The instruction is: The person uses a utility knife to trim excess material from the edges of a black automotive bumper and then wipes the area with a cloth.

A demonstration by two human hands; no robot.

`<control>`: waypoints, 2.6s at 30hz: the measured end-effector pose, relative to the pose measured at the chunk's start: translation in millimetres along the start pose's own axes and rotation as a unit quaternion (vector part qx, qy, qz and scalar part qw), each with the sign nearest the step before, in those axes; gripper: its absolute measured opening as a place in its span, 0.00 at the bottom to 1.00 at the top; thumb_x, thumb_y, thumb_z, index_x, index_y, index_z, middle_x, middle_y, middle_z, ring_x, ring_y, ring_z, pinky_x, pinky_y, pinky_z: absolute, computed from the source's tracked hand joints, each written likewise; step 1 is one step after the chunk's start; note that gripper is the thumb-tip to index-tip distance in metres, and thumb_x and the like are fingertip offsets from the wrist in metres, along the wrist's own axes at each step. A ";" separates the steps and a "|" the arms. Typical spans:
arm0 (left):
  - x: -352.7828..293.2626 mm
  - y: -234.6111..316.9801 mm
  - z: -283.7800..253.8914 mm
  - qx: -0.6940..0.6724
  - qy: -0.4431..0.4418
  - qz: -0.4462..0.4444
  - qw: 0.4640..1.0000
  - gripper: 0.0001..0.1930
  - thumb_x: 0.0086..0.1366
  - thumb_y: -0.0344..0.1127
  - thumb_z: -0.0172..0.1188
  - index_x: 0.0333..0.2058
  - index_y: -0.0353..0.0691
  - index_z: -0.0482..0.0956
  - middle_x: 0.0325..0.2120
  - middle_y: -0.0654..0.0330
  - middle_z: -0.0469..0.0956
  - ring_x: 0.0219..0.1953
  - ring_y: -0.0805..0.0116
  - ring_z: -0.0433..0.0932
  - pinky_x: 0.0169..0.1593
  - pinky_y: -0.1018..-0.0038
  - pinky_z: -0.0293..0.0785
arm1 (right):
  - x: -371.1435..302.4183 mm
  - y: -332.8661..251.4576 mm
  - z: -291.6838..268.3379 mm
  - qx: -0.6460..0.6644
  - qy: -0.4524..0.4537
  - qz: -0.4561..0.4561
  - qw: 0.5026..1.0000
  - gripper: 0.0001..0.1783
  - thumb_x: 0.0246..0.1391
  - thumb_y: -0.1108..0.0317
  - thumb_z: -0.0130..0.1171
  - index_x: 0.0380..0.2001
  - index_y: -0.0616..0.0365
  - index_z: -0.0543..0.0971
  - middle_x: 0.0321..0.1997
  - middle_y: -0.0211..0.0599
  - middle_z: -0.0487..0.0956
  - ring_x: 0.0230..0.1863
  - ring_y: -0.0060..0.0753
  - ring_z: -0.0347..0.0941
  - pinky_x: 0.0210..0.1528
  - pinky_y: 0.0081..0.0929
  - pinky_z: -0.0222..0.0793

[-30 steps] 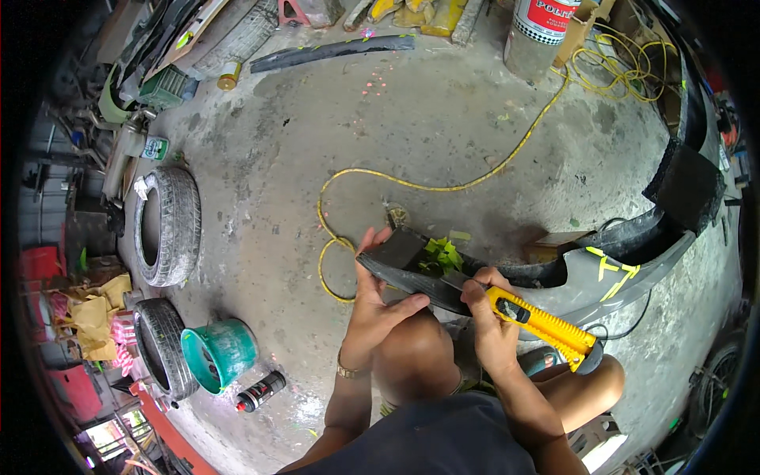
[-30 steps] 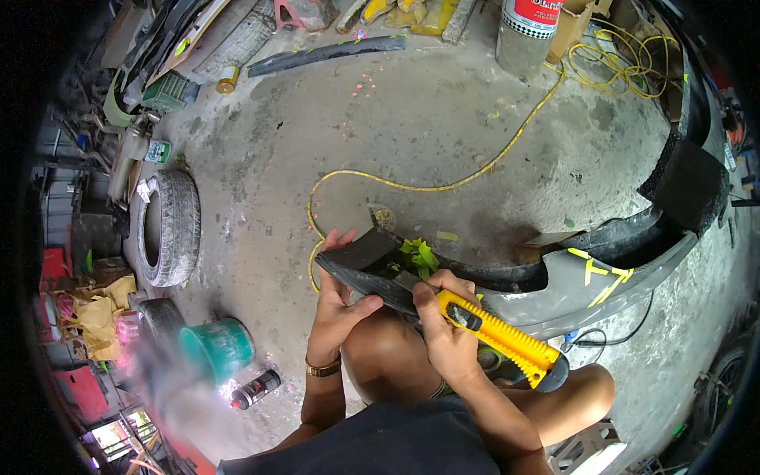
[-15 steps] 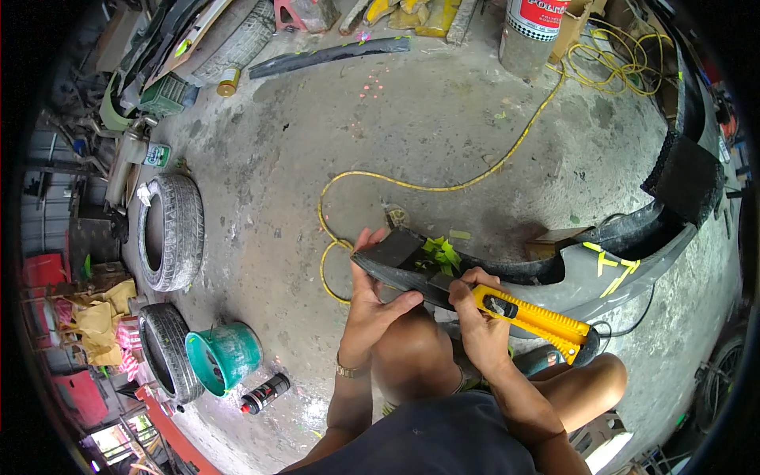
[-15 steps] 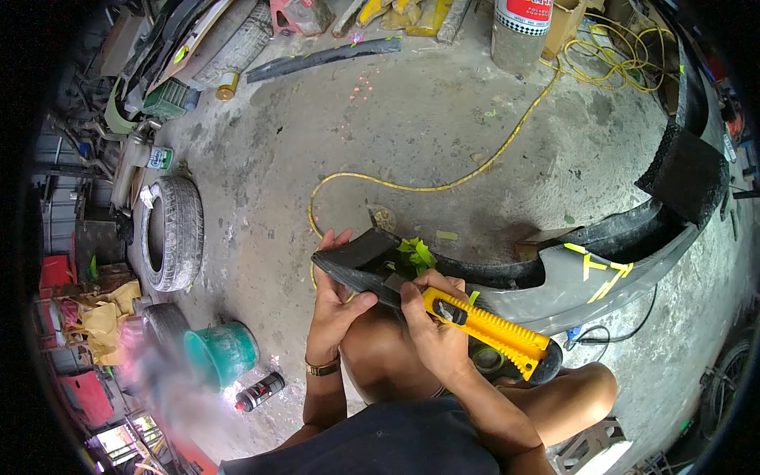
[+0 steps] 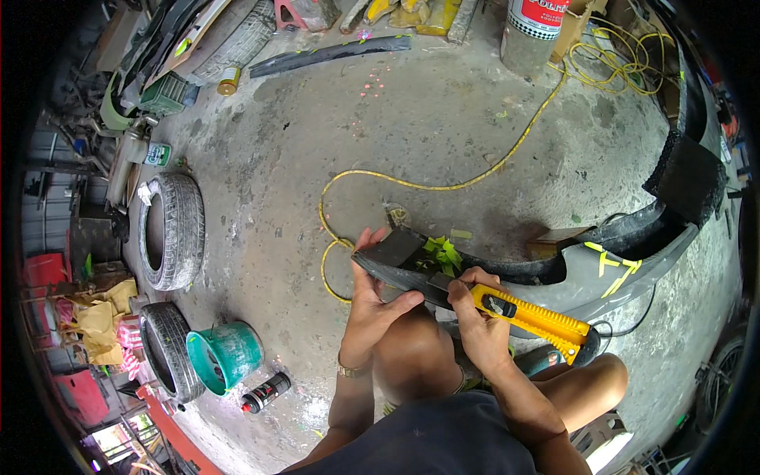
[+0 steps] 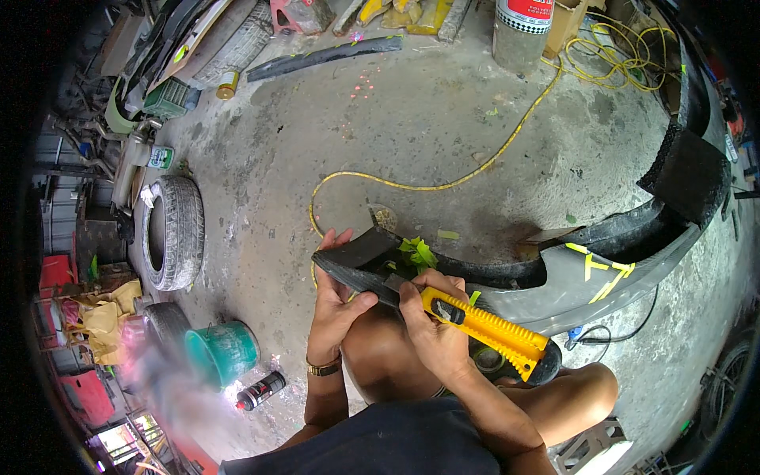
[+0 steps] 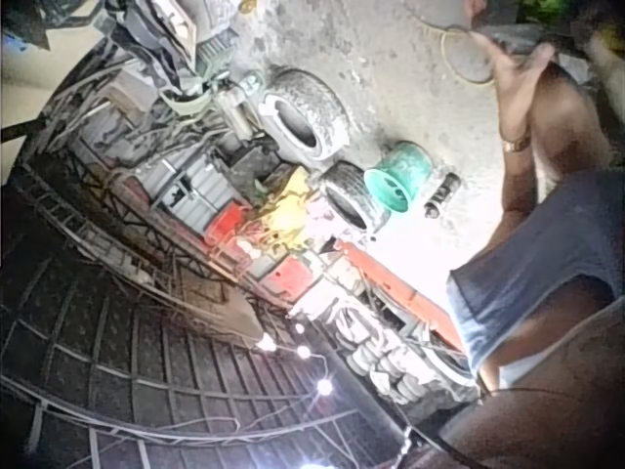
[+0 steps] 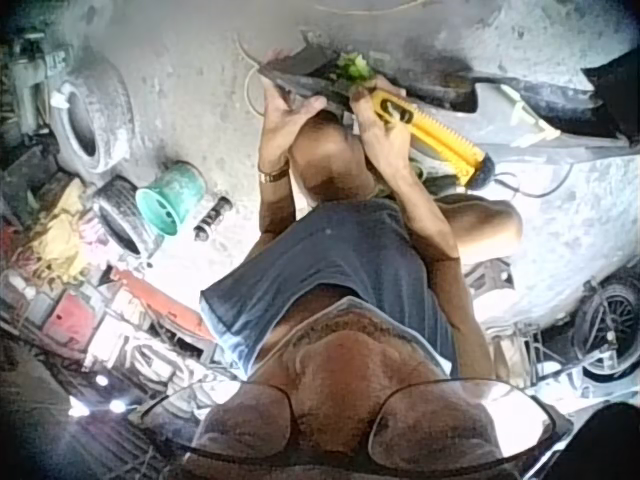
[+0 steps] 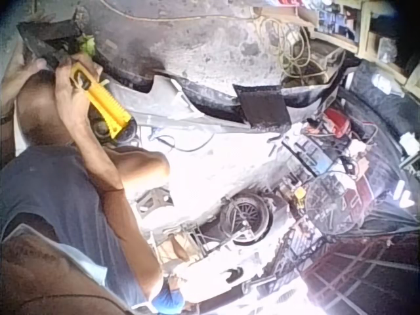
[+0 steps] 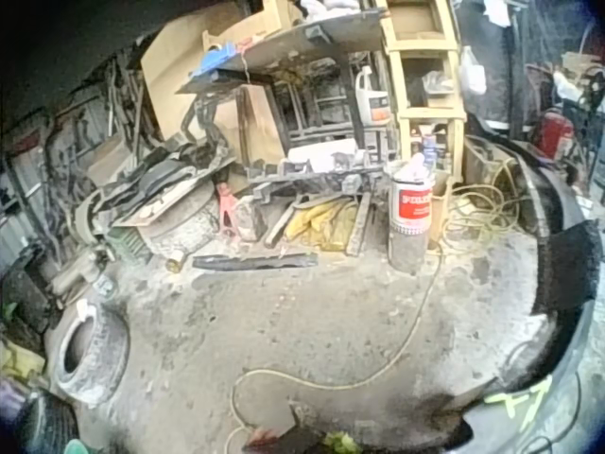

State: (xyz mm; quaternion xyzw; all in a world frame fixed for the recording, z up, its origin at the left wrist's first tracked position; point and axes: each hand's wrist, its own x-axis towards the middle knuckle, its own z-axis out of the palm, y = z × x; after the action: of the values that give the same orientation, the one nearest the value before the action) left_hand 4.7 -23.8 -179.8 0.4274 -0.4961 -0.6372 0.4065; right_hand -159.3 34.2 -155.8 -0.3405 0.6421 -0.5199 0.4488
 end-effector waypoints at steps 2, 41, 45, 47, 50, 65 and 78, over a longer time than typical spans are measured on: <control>0.4 -0.2 0.7 0.000 0.003 0.003 1.000 0.59 0.51 0.24 0.76 0.73 0.46 0.41 0.70 0.59 0.50 0.70 0.64 0.57 0.72 0.64 0.55 | 0.3 0.9 -0.8 -0.005 0.003 -0.005 1.000 0.08 0.56 0.69 0.63 0.28 0.59 0.77 0.28 0.36 0.74 0.36 0.36 0.65 0.43 0.36 0.61; 0.7 -10.6 -3.5 -0.026 0.007 0.004 1.000 0.55 0.52 0.25 0.75 0.71 0.43 0.45 0.69 0.59 0.53 0.70 0.64 0.58 0.72 0.65 0.56 | 10.9 -1.7 -12.6 0.099 -0.085 0.044 0.990 0.11 0.62 0.66 0.61 0.29 0.62 0.75 0.22 0.24 0.67 0.26 0.15 0.59 0.28 0.21 0.58; 1.5 -9.7 -2.4 -0.024 0.008 0.006 1.000 0.55 0.52 0.26 0.76 0.71 0.43 0.46 0.69 0.59 0.53 0.70 0.64 0.57 0.72 0.65 0.55 | 12.1 -3.2 -15.5 0.078 -0.096 0.029 0.992 0.12 0.62 0.66 0.61 0.29 0.62 0.75 0.22 0.28 0.68 0.25 0.17 0.60 0.28 0.22 0.59; 1.5 -8.9 -2.6 -0.032 0.010 0.005 0.999 0.55 0.52 0.26 0.76 0.71 0.43 0.46 0.69 0.59 0.53 0.70 0.64 0.58 0.72 0.65 0.55 | 14.1 -8.6 -18.9 0.057 -0.106 0.021 0.993 0.11 0.62 0.66 0.61 0.30 0.62 0.75 0.22 0.30 0.69 0.25 0.19 0.61 0.28 0.23 0.60; 0.7 -10.5 -3.5 -0.019 0.008 0.010 1.000 0.55 0.52 0.26 0.76 0.71 0.43 0.46 0.68 0.58 0.54 0.69 0.64 0.59 0.71 0.65 0.56 | 21.8 -11.4 -23.0 0.008 -0.128 -0.012 0.992 0.09 0.61 0.68 0.62 0.31 0.63 0.76 0.25 0.37 0.74 0.26 0.30 0.68 0.31 0.28 0.66; 3.0 -10.9 -5.1 0.014 -0.004 0.028 0.999 0.53 0.53 0.24 0.75 0.70 0.43 0.45 0.66 0.57 0.57 0.67 0.63 0.62 0.70 0.64 0.59 | 91.9 -12.3 -47.7 -0.039 -0.378 -0.025 0.925 0.12 0.59 0.66 0.67 0.36 0.65 0.79 0.31 0.29 0.77 0.35 0.20 0.69 0.41 0.25 0.70; 1.5 -13.0 -9.5 0.001 0.003 0.010 1.000 0.55 0.53 0.25 0.75 0.71 0.44 0.45 0.67 0.58 0.56 0.68 0.62 0.61 0.70 0.62 0.60 | 86.3 11.4 -40.7 0.142 -0.366 0.067 0.918 0.10 0.61 0.64 0.65 0.33 0.60 0.79 0.27 0.27 0.77 0.31 0.19 0.72 0.35 0.21 0.68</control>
State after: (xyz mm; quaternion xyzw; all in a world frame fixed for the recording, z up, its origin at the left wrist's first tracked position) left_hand 12.1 -25.5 -194.0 0.4243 -0.4999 -0.6315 0.4139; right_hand -228.3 -26.4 -183.8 -0.3960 0.3741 -0.4136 0.7295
